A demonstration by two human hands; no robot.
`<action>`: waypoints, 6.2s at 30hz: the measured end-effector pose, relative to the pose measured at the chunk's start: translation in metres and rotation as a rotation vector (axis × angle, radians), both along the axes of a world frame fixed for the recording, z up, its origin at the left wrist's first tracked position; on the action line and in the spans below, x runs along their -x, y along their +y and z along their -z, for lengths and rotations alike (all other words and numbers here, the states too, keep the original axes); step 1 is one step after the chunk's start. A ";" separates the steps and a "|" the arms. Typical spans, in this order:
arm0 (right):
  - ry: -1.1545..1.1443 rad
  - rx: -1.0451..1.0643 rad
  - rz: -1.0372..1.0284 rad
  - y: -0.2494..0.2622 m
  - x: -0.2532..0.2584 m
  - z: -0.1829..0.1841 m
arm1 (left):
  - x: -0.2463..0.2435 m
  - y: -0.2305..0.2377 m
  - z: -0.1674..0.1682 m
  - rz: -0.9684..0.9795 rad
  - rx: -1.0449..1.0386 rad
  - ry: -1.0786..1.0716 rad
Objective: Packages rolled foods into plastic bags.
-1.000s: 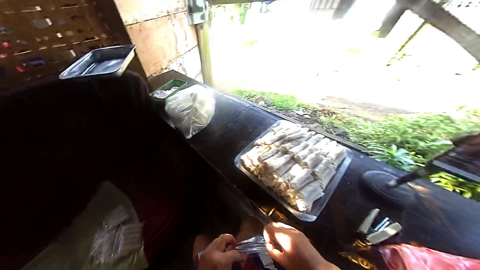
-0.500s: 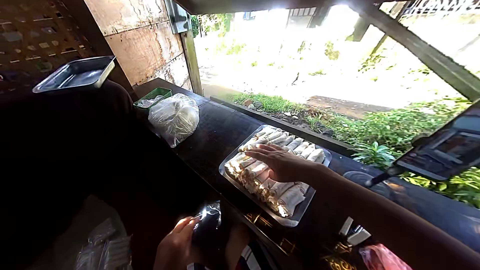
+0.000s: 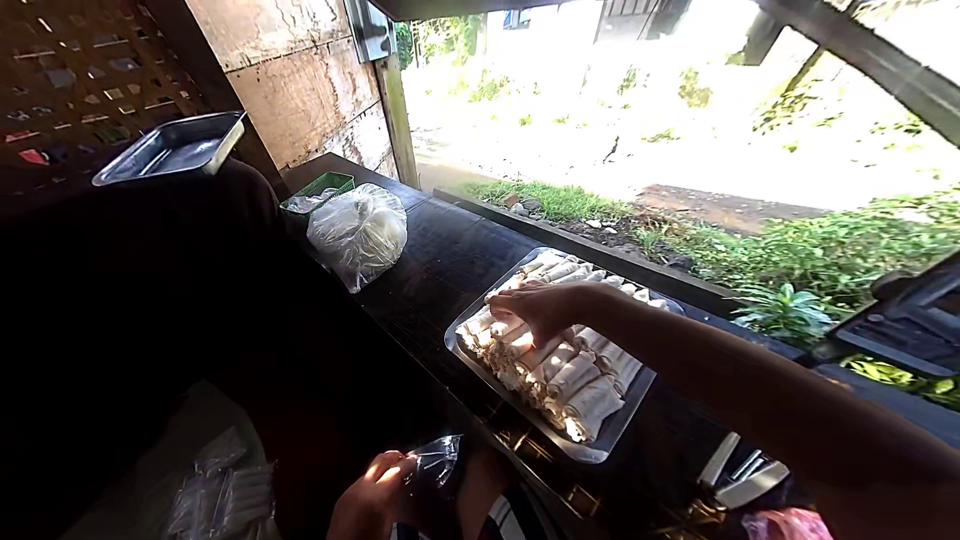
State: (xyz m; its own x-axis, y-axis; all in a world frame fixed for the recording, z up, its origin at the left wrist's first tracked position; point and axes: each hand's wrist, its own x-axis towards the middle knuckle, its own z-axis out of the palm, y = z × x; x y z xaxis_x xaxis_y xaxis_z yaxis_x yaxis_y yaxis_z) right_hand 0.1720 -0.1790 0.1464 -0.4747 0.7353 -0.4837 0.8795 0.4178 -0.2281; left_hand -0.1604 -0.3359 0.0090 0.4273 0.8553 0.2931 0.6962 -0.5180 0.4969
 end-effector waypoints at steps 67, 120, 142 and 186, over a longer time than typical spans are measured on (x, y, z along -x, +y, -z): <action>0.290 -0.332 0.257 0.040 -0.146 0.037 | 0.034 0.033 -0.019 -0.312 -0.107 -0.276; 1.591 -0.736 1.619 -0.105 -0.109 0.077 | -0.165 0.011 -0.002 -0.086 1.173 -1.048; 1.752 -0.384 1.599 -0.005 -0.041 0.078 | -0.078 0.120 -0.007 -0.183 0.853 -0.608; 0.590 -0.383 1.289 -0.283 -0.024 0.117 | -0.247 -0.022 -0.031 0.394 0.387 0.201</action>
State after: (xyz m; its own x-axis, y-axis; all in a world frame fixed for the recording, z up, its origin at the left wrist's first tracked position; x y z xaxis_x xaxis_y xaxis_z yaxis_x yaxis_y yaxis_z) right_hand 0.1964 -0.4620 0.0291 0.5399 0.8302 -0.1390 0.5030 -0.4506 -0.7375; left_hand 0.0869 -0.3582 0.0402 0.7496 0.6493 -0.1284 0.5878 -0.5639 0.5800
